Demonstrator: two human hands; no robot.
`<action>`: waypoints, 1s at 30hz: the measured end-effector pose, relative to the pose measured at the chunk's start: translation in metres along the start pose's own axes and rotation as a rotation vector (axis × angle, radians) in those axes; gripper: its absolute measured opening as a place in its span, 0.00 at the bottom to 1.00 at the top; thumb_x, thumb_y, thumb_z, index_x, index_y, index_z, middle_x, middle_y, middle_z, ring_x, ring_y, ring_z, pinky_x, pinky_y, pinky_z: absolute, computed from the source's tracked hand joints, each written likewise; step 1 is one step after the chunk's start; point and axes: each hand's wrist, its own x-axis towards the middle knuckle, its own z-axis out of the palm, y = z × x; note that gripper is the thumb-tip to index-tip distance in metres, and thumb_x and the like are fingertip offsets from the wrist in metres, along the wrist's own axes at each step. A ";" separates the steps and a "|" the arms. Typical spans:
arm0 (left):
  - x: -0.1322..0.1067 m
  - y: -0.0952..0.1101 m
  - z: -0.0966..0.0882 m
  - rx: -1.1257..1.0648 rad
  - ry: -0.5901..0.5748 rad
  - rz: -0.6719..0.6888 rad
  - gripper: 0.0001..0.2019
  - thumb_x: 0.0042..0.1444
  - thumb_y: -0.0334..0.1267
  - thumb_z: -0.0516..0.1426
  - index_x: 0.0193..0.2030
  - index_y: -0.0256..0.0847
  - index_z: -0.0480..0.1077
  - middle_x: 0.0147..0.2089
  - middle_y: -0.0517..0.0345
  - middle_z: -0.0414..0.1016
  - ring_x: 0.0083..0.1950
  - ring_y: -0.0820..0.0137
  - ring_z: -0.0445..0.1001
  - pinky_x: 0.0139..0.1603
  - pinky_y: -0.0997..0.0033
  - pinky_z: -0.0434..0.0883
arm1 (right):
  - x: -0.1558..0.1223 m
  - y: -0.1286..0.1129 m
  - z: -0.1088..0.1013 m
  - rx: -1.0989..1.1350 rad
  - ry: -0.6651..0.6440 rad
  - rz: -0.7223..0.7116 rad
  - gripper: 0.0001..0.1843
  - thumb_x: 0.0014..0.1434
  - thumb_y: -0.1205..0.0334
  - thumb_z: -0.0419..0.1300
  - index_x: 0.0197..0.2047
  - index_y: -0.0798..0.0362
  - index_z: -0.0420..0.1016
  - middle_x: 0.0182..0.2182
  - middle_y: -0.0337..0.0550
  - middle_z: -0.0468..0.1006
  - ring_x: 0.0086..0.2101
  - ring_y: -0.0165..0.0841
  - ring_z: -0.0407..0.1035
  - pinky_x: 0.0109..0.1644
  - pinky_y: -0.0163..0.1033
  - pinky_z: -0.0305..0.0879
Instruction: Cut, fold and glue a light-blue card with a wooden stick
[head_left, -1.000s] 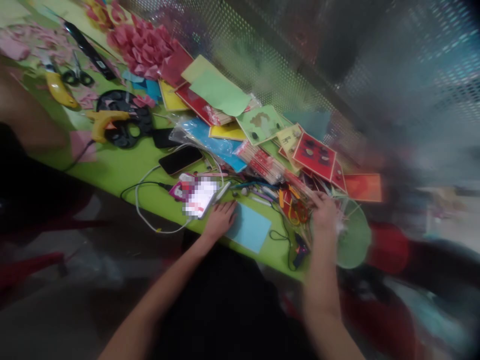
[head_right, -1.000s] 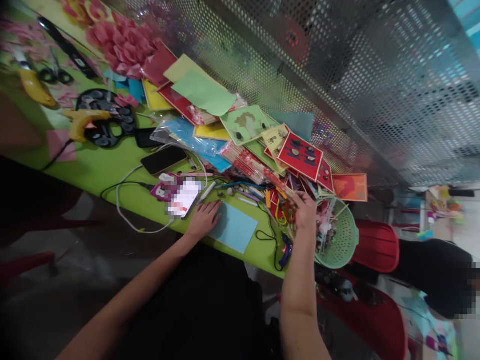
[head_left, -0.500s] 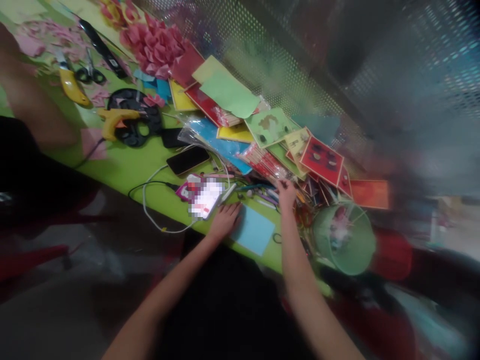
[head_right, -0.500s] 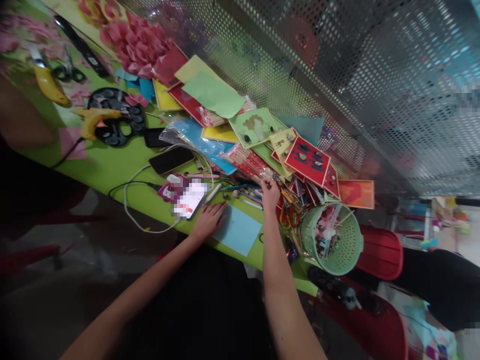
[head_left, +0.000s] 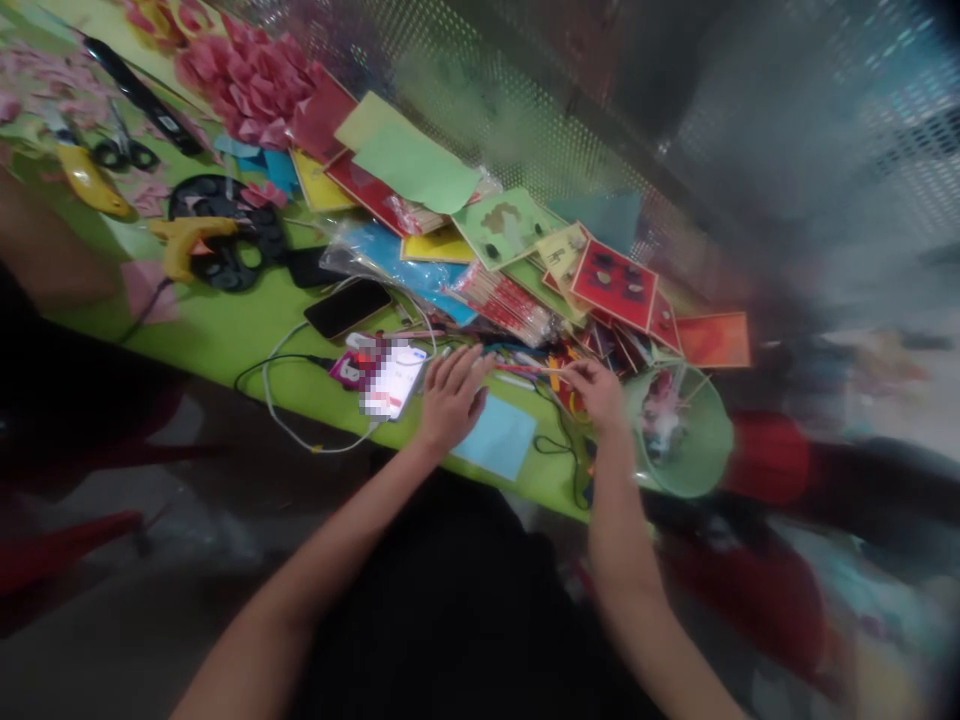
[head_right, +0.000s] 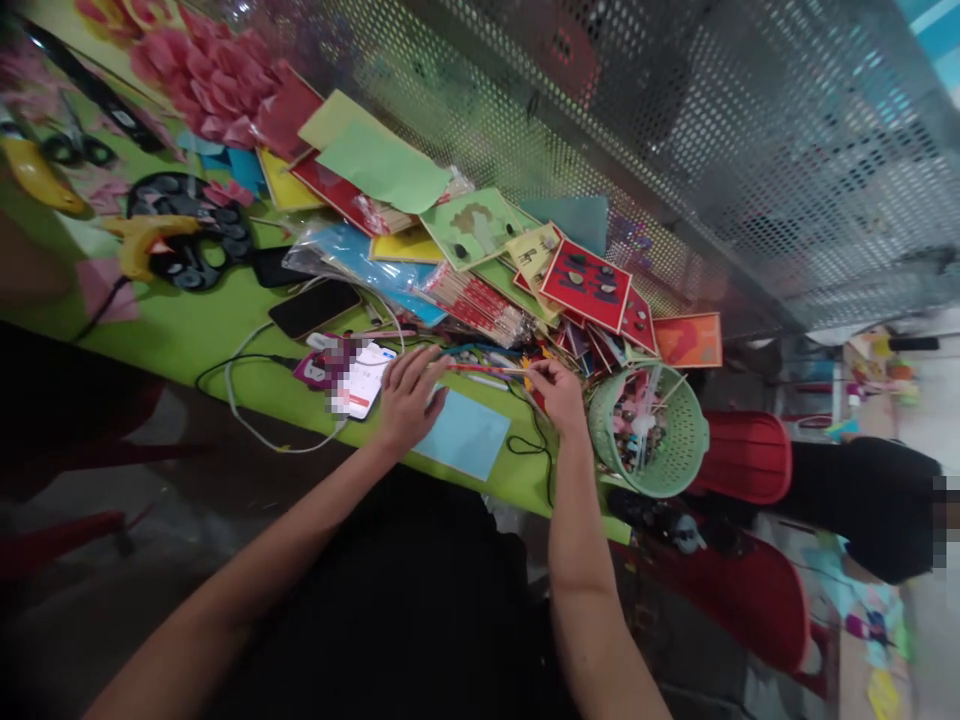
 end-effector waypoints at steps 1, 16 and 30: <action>0.009 0.006 -0.007 -0.009 -0.001 -0.005 0.24 0.74 0.44 0.48 0.72 0.45 0.65 0.73 0.49 0.67 0.76 0.57 0.61 0.76 0.49 0.52 | -0.006 -0.006 -0.003 -0.018 -0.025 -0.007 0.15 0.52 0.48 0.72 0.35 0.50 0.81 0.28 0.37 0.79 0.28 0.30 0.70 0.37 0.38 0.70; -0.024 0.049 -0.009 -0.376 -0.211 -0.275 0.23 0.74 0.51 0.47 0.36 0.42 0.75 0.31 0.58 0.77 0.31 0.70 0.71 0.34 0.71 0.61 | -0.071 -0.014 0.076 0.218 -0.141 0.114 0.20 0.51 0.39 0.71 0.31 0.47 0.78 0.25 0.36 0.77 0.25 0.31 0.67 0.33 0.38 0.70; -0.077 0.017 -0.035 -0.431 -0.344 -0.439 0.19 0.70 0.51 0.50 0.40 0.44 0.78 0.35 0.58 0.81 0.35 0.67 0.76 0.36 0.71 0.63 | -0.058 -0.001 0.044 0.105 -0.274 0.063 0.16 0.52 0.46 0.72 0.31 0.50 0.80 0.25 0.37 0.78 0.25 0.28 0.68 0.31 0.36 0.68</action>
